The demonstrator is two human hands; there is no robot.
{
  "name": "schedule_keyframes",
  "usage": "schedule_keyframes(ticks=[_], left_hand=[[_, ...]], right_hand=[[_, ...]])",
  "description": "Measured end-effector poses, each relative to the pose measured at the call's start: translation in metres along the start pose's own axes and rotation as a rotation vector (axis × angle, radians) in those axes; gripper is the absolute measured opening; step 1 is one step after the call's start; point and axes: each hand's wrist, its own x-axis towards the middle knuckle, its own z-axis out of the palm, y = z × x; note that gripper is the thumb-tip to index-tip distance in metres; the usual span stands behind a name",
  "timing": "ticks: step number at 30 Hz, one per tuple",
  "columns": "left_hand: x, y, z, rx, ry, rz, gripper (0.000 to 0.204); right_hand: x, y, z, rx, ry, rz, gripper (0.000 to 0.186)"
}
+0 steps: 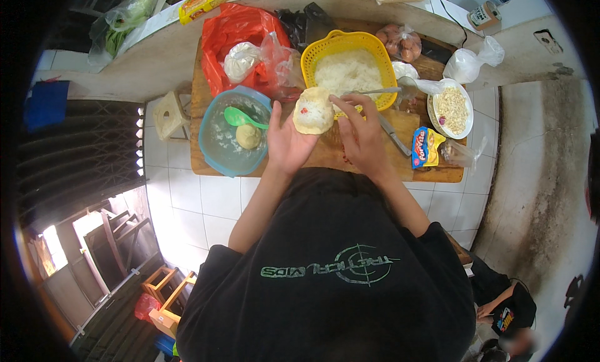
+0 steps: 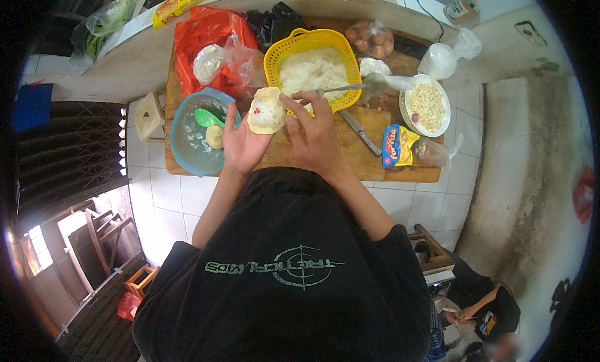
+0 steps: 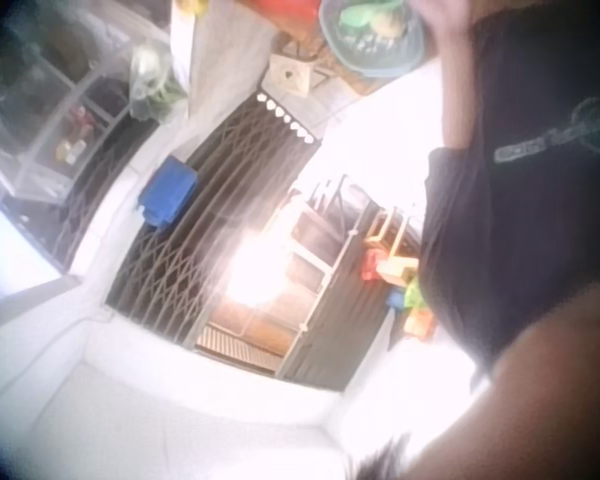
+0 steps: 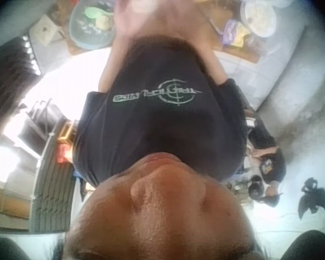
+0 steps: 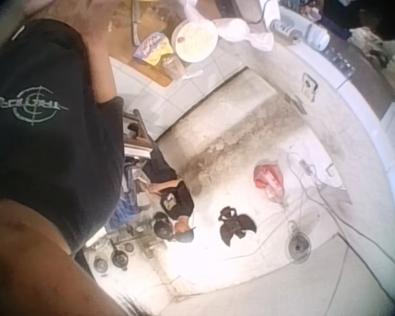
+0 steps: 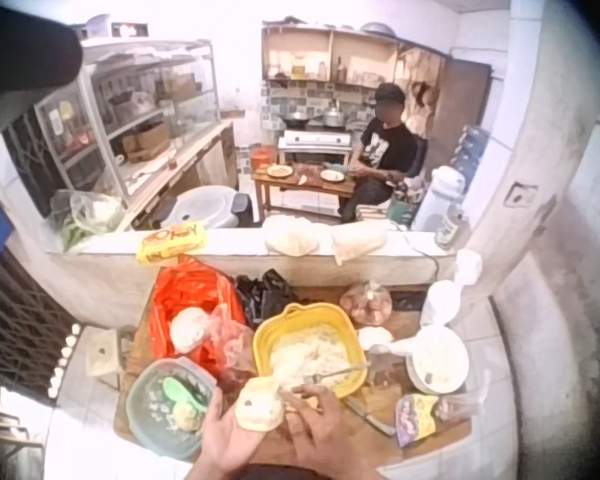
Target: The person prepares bread dough by adding a scoop of filling to a flattened piece of dough and then folding the edges to enclose the filling.
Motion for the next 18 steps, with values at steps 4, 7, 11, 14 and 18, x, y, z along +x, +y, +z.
schedule_keyframes(ticks=[4,7,11,14,18], left_hand=[[0.0,0.0,-0.001,-0.037,-0.002,-0.008,0.07],[0.0,-0.001,0.004,0.007,0.029,0.005,0.07],[0.0,-0.001,0.003,-0.013,0.018,0.012,0.071],[-0.001,0.002,-0.002,-0.024,0.02,0.024,0.071],[0.001,-0.001,0.002,0.001,0.041,0.02,0.07]], right_hand=[[0.006,0.005,-0.001,-0.094,0.024,-0.08,0.038],[0.011,0.016,-0.005,-0.286,0.045,-0.124,0.039],[0.02,0.019,-0.016,-0.245,0.048,-0.109,0.039],[0.021,0.018,-0.016,-0.305,-0.037,-0.228,0.037],[0.021,0.067,-0.009,-0.397,0.107,0.057,0.028]])
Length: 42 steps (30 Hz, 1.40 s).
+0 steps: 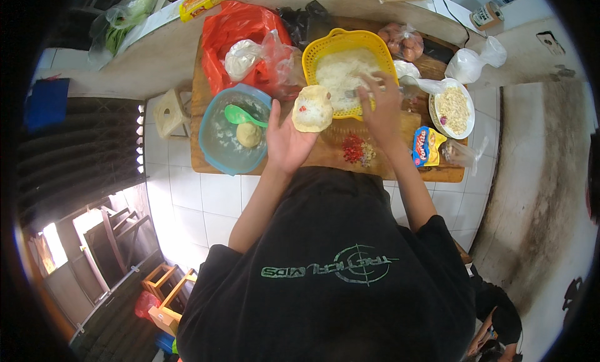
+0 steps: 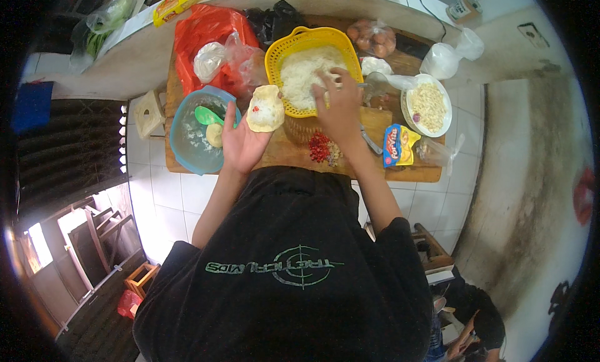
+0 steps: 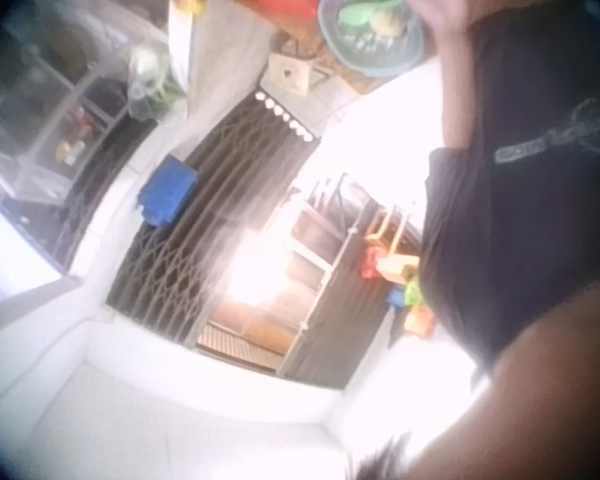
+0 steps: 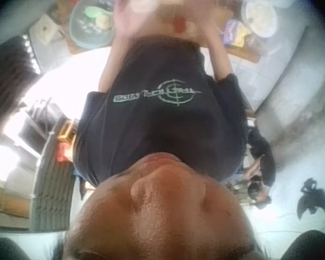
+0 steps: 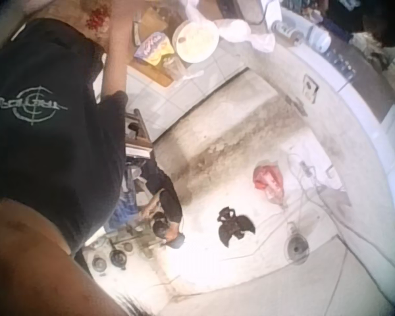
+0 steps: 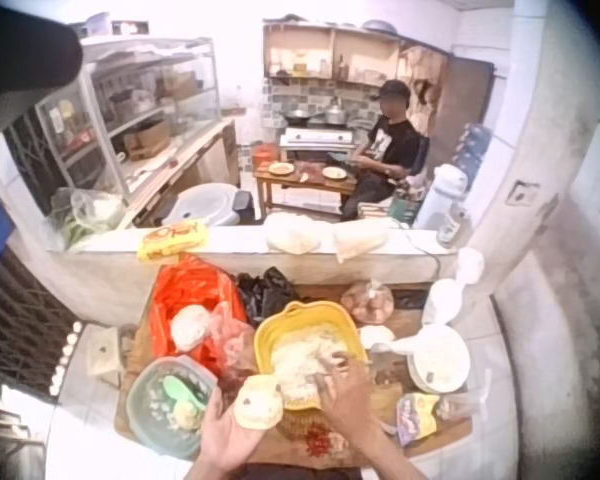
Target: The person prepares bread dough by adding a scoop of filling to a flattened piece of dough and then folding the edges to enclose the filling.
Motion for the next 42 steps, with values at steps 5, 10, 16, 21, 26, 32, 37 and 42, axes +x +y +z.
schedule_keyframes(ticks=[5,10,16,21,26,32,37,42], left_hand=[[-0.002,0.006,-0.008,-0.005,-0.03,0.019,0.07],[-0.001,0.006,-0.004,-0.065,-0.044,-0.007,0.071],[-0.001,0.007,-0.004,-0.028,-0.058,0.015,0.072],[-0.002,0.006,-0.002,0.049,-0.007,0.051,0.072],[-0.002,0.007,-0.006,0.018,-0.015,0.038,0.072],[0.001,0.003,0.0,0.046,-0.013,0.032,0.071],[-0.006,0.008,-0.002,0.023,-0.039,0.049,0.071],[-0.004,0.007,-0.005,0.006,-0.002,0.043,0.07]], right_hand=[[-0.011,0.029,0.009,-0.246,-0.305,-0.007,0.017],[-0.025,0.04,0.028,-0.321,-0.185,-0.163,0.02],[-0.018,0.032,0.027,-0.304,-0.243,-0.08,0.037],[-0.012,-0.016,-0.006,0.053,-0.168,-0.148,0.036],[-0.006,-0.039,-0.01,-0.019,-0.066,-0.176,0.03],[0.01,0.061,0.041,-0.356,-0.012,-0.138,0.011],[0.012,0.064,0.039,-0.456,-0.164,-0.023,0.013],[0.008,0.069,0.041,-0.541,-0.138,-0.046,0.027]])
